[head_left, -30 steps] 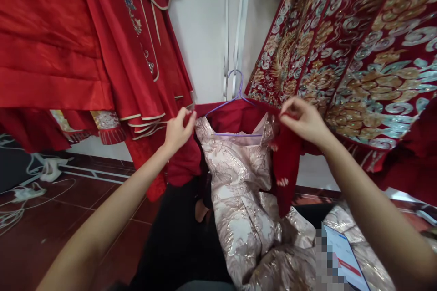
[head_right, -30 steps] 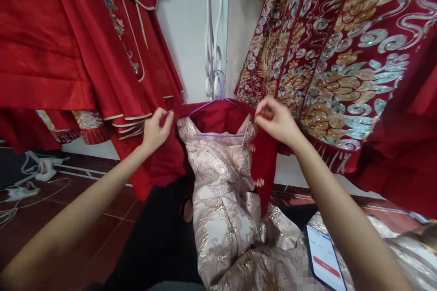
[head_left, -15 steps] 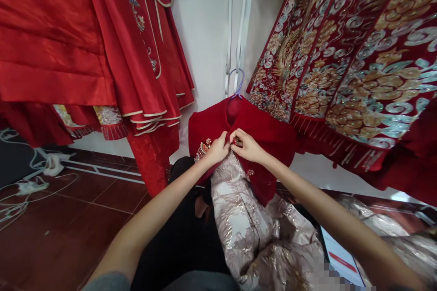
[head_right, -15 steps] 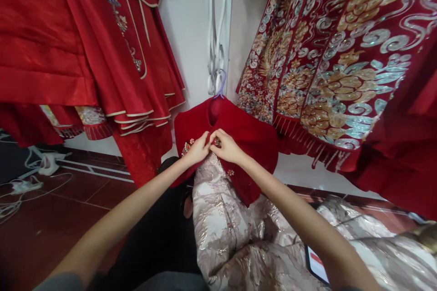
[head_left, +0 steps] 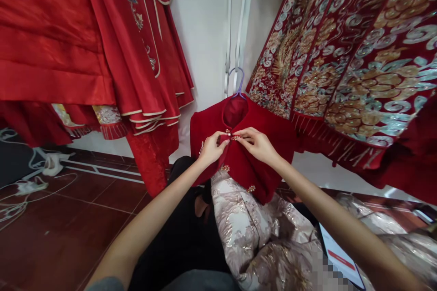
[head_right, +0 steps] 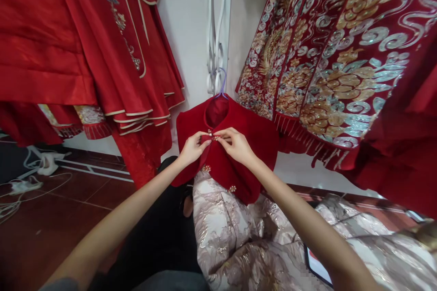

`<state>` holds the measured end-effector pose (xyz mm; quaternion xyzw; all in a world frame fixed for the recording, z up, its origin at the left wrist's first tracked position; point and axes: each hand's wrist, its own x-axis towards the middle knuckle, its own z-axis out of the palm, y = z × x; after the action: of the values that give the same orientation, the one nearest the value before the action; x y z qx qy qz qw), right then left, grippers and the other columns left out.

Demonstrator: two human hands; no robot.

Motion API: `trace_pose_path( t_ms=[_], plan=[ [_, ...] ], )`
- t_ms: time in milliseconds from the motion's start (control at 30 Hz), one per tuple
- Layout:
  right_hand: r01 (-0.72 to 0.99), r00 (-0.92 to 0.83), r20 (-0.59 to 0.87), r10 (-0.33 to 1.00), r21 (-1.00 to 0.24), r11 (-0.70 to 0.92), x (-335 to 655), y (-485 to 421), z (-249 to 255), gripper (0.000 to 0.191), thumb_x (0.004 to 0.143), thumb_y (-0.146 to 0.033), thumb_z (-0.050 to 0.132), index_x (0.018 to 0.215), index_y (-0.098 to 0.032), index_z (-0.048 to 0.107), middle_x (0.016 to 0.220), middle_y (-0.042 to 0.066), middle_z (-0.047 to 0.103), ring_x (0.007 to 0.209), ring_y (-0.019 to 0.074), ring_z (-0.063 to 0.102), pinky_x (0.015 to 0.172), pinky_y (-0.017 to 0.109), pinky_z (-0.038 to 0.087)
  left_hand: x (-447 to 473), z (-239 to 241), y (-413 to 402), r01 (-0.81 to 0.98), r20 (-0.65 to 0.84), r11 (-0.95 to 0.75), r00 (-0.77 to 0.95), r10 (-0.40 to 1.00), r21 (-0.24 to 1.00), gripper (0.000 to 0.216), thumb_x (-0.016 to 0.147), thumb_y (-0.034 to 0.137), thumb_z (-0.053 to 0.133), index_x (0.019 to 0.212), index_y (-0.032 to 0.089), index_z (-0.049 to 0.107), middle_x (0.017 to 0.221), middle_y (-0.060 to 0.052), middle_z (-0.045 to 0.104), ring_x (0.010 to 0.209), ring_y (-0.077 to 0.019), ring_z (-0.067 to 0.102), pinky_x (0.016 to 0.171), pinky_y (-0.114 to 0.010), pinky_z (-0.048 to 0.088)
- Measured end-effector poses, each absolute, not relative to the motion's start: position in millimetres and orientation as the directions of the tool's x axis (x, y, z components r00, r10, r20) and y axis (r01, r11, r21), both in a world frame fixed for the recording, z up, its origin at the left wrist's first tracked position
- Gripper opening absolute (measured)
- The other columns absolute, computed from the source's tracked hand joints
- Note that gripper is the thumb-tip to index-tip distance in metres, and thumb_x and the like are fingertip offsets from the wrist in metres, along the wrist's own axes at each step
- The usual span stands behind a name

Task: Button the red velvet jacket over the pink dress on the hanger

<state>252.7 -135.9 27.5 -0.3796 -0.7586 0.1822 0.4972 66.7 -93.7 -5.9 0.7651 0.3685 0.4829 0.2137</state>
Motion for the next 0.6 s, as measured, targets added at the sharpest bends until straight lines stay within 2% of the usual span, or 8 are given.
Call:
trace_pose_path(
  t_ms=[200, 400, 467, 600],
  plan=[
    [0.483, -0.156, 0.714, 0.683, -0.548, 0.683, 244.9, -134.4, 31.3, 0.02, 0.087, -0.027, 0.053, 0.1, -0.023, 0.068, 0.099, 0.006, 0.063, 0.085, 0.0171, 0.065, 0.079, 0.034, 0.058, 65.1, 7.9, -93.3, 0.413, 0.557, -0.647, 0.331, 0.762, 0.641, 0.022, 0.081, 0.023, 0.059, 0.103, 0.02, 0.055, 0.093, -0.003, 0.066, 0.082, -0.0149, 0.062, 0.073, -0.027, 0.048],
    [0.525, -0.187, 0.699, 0.691, -0.523, 0.671, 245.2, -128.5, 34.1, 0.02, 0.085, -0.025, 0.054, 0.098, -0.023, 0.068, 0.098, 0.006, 0.064, 0.084, 0.018, 0.065, 0.075, 0.034, 0.059, 62.8, 20.0, -92.2, 0.418, 0.534, -0.673, 0.411, 0.739, 0.61, 0.021, 0.081, 0.018, 0.055, 0.102, 0.019, 0.054, 0.096, -0.005, 0.066, 0.081, -0.0152, 0.062, 0.076, -0.029, 0.048],
    [0.537, -0.19, 0.71, 0.678, -0.504, 0.677, 243.9, -128.0, 34.5, 0.021, 0.086, -0.024, 0.052, 0.099, -0.023, 0.068, 0.098, 0.006, 0.063, 0.085, 0.0183, 0.065, 0.075, 0.034, 0.059, 63.4, 26.1, -93.8, 0.439, 0.529, -0.7, 0.459, 0.714, 0.564, 0.022, 0.08, 0.016, 0.054, 0.102, 0.018, 0.054, 0.093, -0.005, 0.066, 0.081, -0.0161, 0.062, 0.076, -0.03, 0.048],
    [0.559, -0.158, 0.749, 0.644, -0.47, 0.683, 242.8, -128.7, 35.2, 0.023, 0.087, -0.023, 0.051, 0.101, -0.023, 0.068, 0.098, 0.006, 0.062, 0.087, 0.0189, 0.064, 0.078, 0.035, 0.059, 68.0, 41.3, -100.0, 0.522, 0.565, -0.758, 0.514, 0.645, 0.39, 0.02, 0.078, 0.016, 0.051, 0.098, 0.018, 0.055, 0.09, -0.006, 0.065, 0.079, -0.0181, 0.061, 0.074, -0.031, 0.047]
  ],
)
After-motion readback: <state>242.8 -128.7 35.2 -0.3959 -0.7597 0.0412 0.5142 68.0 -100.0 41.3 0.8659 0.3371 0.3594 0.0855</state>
